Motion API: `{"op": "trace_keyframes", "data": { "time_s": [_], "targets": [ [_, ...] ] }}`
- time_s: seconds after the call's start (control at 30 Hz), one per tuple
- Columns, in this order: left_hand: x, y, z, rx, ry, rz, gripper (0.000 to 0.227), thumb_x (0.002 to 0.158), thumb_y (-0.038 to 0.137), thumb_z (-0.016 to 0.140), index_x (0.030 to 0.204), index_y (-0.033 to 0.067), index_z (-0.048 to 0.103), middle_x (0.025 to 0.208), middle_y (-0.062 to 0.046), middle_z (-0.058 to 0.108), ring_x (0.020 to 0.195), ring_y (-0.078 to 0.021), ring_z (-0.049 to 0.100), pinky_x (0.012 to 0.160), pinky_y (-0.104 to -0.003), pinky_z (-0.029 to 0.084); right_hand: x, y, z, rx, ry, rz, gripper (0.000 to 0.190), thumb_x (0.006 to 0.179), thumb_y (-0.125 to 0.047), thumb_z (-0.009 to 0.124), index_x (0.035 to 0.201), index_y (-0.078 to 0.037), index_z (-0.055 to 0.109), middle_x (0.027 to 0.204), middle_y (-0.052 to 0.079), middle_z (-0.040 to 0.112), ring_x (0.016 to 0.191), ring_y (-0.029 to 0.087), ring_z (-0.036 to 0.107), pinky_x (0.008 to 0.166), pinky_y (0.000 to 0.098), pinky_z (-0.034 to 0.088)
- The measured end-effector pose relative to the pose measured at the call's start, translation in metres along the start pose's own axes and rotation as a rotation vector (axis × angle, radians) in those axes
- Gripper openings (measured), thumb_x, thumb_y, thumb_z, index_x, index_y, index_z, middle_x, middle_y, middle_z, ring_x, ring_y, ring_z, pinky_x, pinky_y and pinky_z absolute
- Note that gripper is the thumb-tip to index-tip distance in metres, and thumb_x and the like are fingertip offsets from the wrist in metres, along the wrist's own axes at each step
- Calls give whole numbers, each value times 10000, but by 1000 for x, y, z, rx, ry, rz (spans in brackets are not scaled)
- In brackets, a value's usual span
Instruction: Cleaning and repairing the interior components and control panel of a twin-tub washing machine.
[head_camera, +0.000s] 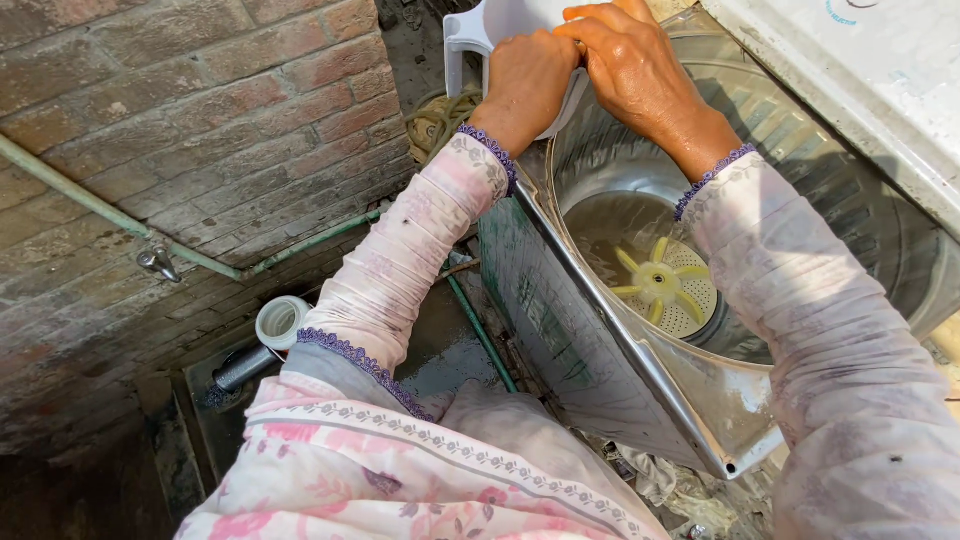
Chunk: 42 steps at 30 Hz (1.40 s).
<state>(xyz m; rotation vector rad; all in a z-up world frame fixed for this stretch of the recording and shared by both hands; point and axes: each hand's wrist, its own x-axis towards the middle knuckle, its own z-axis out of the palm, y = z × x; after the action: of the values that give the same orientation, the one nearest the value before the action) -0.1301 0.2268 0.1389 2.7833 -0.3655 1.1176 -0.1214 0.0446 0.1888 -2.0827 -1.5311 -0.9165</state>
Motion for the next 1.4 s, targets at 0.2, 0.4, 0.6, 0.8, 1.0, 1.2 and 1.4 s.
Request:
{"op": "trace_keyframes", "data": {
  "time_s": [0.2, 0.4, 0.6, 0.8, 1.0, 1.2, 1.4],
  "targets": [
    [-27, -28, -28, -1, -81, -99, 149, 822, 63, 709, 856, 190, 778, 746, -100, 735, 738, -325, 727, 777, -478, 493, 34, -23, 2, -18, -270, -158, 449, 826, -83, 671, 1263, 16, 706, 1238, 149, 694, 1160, 327, 594, 958, 501, 396],
    [-65, -73, -48, 101, -27, -148, 133, 793, 46, 712, 804, 161, 777, 741, -126, 723, 731, -331, 712, 746, -466, 459, 68, -27, 59, -64, -312, -237, 214, 910, -142, 774, 1109, -65, 749, 1136, 70, 743, 1077, 301, 632, 945, 466, 415],
    [-128, -116, -55, 105, -157, -279, 205, 772, -11, 695, 835, 158, 793, 745, -146, 730, 750, -333, 718, 771, -472, 461, 95, -61, 131, -82, -444, -352, 323, 848, -298, 844, 1057, -67, 757, 980, 84, 739, 985, 312, 683, 825, 467, 462],
    [-205, -179, -46, 75, -239, -408, 171, 749, 13, 718, 843, 135, 793, 761, -158, 730, 778, -346, 717, 777, -483, 463, 116, -106, 222, 129, -553, -362, 269, 844, -219, 818, 1065, -76, 764, 973, 109, 744, 949, 333, 700, 841, 466, 541],
    [-288, -245, -63, 163, -279, -518, 312, 734, -30, 698, 942, 168, 821, 786, -127, 751, 856, -320, 729, 1118, -581, 379, 134, -169, 323, 350, -525, -348, 298, 832, -194, 804, 1090, -56, 749, 1007, 146, 741, 957, 373, 693, 829, 480, 549],
    [-369, -289, -63, 269, -398, -742, 204, 827, 41, 679, 937, 145, 817, 930, -104, 757, 1076, -334, 658, 1140, -751, 199, 122, -237, 426, 530, -586, -247, 336, 848, -235, 798, 1117, -43, 736, 1024, 176, 730, 935, 401, 688, 804, 490, 548],
    [-434, -329, -40, 353, -414, -830, 160, 876, 139, 660, 944, 160, 803, 1048, -77, 731, 1172, -288, 603, 1062, -588, 367, 110, -284, 502, 577, -572, -155, 264, 862, -201, 782, 1071, -47, 729, 1026, 157, 736, 984, 384, 693, 823, 483, 547]
  ]
}}
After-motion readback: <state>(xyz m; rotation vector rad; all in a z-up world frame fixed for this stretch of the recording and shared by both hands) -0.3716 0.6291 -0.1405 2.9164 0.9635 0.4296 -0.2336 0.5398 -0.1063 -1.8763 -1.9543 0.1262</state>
